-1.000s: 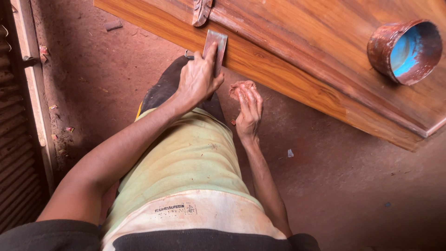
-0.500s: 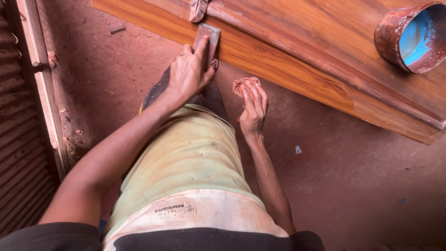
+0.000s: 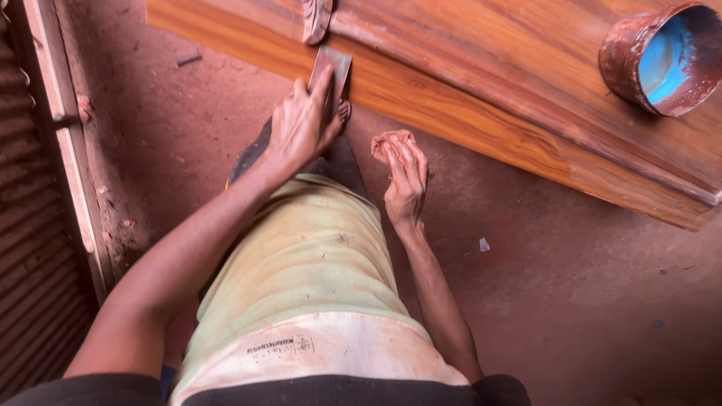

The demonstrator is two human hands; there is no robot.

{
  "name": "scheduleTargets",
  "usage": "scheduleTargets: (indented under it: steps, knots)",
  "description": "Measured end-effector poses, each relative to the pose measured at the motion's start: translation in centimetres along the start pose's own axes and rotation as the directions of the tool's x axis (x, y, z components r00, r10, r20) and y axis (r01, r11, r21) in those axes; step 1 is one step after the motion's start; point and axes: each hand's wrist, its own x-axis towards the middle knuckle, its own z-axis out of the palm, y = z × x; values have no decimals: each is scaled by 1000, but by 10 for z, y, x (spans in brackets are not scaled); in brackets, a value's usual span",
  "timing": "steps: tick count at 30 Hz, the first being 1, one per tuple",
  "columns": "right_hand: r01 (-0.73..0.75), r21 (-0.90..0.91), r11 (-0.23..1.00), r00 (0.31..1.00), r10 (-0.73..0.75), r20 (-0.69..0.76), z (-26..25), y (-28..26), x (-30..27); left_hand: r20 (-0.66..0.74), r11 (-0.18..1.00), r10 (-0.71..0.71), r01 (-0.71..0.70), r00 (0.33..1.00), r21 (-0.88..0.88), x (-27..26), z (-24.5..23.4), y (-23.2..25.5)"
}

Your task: The person sands the surface of a wooden cabinet door using a sanding block held in the left hand. They work on the flat panels and around a carved floral relief, occasionally wiping the surface with their right hand to remove dust.

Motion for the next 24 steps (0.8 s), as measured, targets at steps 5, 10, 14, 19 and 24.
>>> scheduleTargets:
  steps: [5,10,14,19,24]
  knots:
    - [26,13,1000,999,-26,-35,2,2,2,-22,997,53,-51,998,59,-2,1,-1]
    - [-3,-15,1000,1000,3,13,-1,2,-6,3,999,8,-8,1000,35,2,8,-1]
    - [30,15,999,998,-29,-64,0,1,7,-43,995,82,-79,996,68,5,2,-5]
    - [14,17,1000,998,-13,-60,-2,-1,0,-43,993,108,-107,993,44,5,7,-13]
    - [-8,21,1000,996,10,-88,4,-5,13,-13,987,106,-104,994,125,16,4,-8]
